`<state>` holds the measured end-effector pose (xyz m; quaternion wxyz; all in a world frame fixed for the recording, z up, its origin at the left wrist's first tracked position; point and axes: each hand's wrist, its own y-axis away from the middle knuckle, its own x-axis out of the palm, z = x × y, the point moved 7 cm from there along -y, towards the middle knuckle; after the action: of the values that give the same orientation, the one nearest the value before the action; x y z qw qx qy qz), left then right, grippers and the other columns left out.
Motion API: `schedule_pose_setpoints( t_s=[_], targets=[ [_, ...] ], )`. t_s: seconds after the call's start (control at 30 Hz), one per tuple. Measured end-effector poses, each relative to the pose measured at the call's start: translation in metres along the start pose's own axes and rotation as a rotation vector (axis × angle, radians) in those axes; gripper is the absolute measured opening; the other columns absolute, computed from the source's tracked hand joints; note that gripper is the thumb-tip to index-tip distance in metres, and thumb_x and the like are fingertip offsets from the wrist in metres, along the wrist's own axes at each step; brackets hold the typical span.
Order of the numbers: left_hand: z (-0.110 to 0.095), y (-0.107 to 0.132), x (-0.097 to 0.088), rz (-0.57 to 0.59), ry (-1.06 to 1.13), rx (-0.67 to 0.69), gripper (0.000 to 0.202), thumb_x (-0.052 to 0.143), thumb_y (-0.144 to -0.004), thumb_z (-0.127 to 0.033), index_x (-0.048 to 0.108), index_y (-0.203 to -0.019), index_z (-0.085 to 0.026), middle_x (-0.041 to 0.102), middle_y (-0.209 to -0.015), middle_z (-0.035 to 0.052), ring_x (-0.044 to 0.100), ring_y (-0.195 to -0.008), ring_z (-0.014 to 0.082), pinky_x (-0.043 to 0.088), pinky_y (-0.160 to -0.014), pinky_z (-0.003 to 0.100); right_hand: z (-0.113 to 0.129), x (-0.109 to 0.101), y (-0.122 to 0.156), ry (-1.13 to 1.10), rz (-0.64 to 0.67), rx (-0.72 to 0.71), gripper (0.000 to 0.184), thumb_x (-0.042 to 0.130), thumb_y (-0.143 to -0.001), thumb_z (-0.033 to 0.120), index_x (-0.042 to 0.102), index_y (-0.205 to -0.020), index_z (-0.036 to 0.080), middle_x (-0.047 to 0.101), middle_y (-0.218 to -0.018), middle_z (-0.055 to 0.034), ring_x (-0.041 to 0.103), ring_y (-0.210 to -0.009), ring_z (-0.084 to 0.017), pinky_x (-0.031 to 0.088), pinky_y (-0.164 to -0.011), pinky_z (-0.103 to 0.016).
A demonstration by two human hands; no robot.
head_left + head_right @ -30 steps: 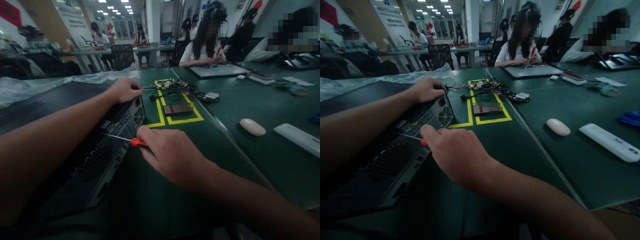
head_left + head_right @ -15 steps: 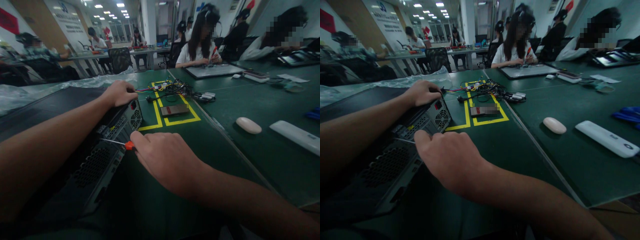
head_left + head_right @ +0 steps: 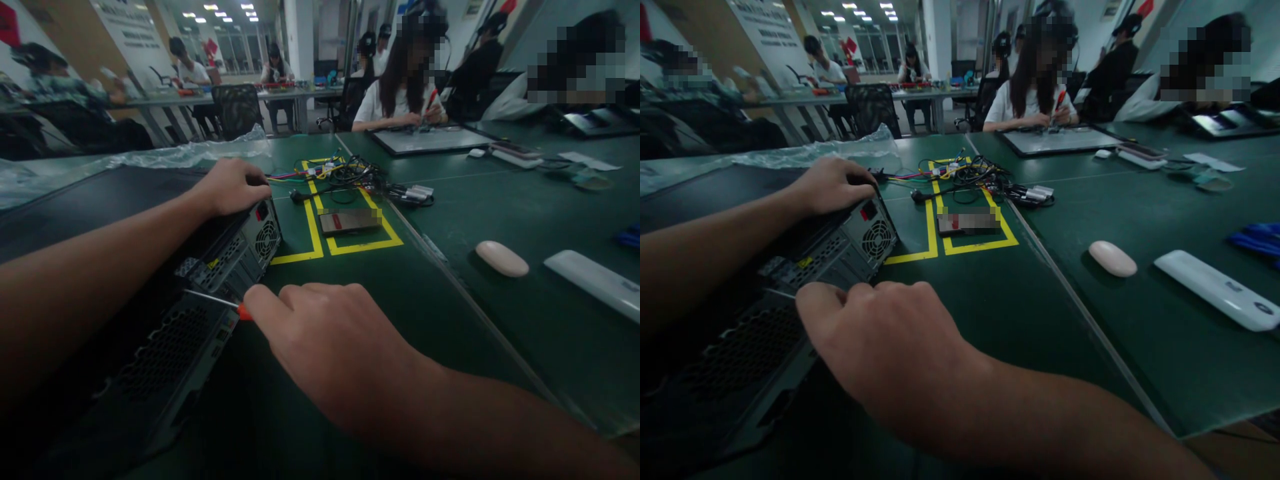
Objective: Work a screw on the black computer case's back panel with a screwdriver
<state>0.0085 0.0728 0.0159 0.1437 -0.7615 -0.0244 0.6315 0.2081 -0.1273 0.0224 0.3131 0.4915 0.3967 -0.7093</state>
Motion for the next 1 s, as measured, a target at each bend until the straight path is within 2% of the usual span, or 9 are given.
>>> schedule_pose_setpoints(
  t_s=[0.17,0.37,0.5,0.67,0.83,1.0],
  targets=[
    [-0.0015,0.0004,-0.0004,0.042,-0.004,-0.023,0.050,0.062,-0.085,-0.050,0.091,-0.116,-0.022,0.085,-0.115,0.0133,0.074,-0.111,0.0384,0.056,-0.100,0.047,-0.0010,0.0009,0.0002,-0.034,0.102,0.010,0.006,0.059,-0.110,0.021,0.065,-0.112,0.021,0.078,-0.088,-0.0019,0.061,-0.062,-0.017,0.022,-0.050,-0.034],
    [-0.0009,-0.0015,-0.0003,0.036,-0.018,-0.015,0.051,0.060,-0.085,-0.050,0.090,-0.114,-0.022,0.085,-0.115,0.0130,0.073,-0.110,0.0378,0.057,-0.099,0.046,0.0014,-0.0003,0.0014,-0.004,0.048,-0.013,0.012,0.056,-0.111,0.020,0.068,-0.114,0.020,0.076,-0.083,-0.0019,0.061,-0.063,-0.019,0.022,-0.051,-0.035],
    [-0.0008,-0.0014,0.0005,0.033,-0.033,0.016,0.051,0.058,-0.085,-0.048,0.089,-0.114,-0.020,0.085,-0.116,0.0141,0.074,-0.111,0.0374,0.056,-0.101,0.046,0.0010,0.0006,0.0024,0.015,0.018,0.000,0.013,0.056,-0.110,0.017,0.067,-0.107,0.021,0.071,-0.078,0.0000,0.059,-0.061,-0.018,0.023,-0.050,-0.033],
    [-0.0009,-0.0027,0.0000,0.013,-0.028,0.029,0.052,0.057,-0.084,-0.049,0.089,-0.112,-0.018,0.085,-0.113,0.0162,0.074,-0.109,0.0376,0.054,-0.100,0.045,0.0029,0.0010,0.0003,-0.004,0.046,0.034,0.017,0.049,-0.113,0.019,0.066,-0.111,0.021,0.073,-0.080,-0.0011,0.058,-0.061,-0.018,0.023,-0.050,-0.032],
    [-0.0007,-0.0057,0.0006,0.047,-0.029,0.011,0.055,0.055,-0.083,-0.052,0.088,-0.112,-0.020,0.084,-0.114,0.0140,0.073,-0.111,0.0350,0.054,-0.098,0.040,0.0006,0.0022,-0.0027,-0.005,0.112,0.094,0.015,0.049,-0.112,0.017,0.063,-0.116,0.020,0.075,-0.082,-0.0019,0.060,-0.060,-0.017,0.023,-0.049,-0.032],
    [-0.0042,-0.0045,-0.0008,0.039,-0.049,0.022,0.052,0.056,-0.083,-0.050,0.088,-0.108,-0.018,0.084,-0.110,0.0139,0.073,-0.104,0.0345,0.054,-0.095,0.041,0.0003,0.0026,-0.0030,-0.002,0.084,0.045,0.011,0.053,-0.110,0.015,0.062,-0.114,0.020,0.076,-0.083,-0.0019,0.064,-0.062,-0.020,0.024,-0.050,-0.033]
  ],
)
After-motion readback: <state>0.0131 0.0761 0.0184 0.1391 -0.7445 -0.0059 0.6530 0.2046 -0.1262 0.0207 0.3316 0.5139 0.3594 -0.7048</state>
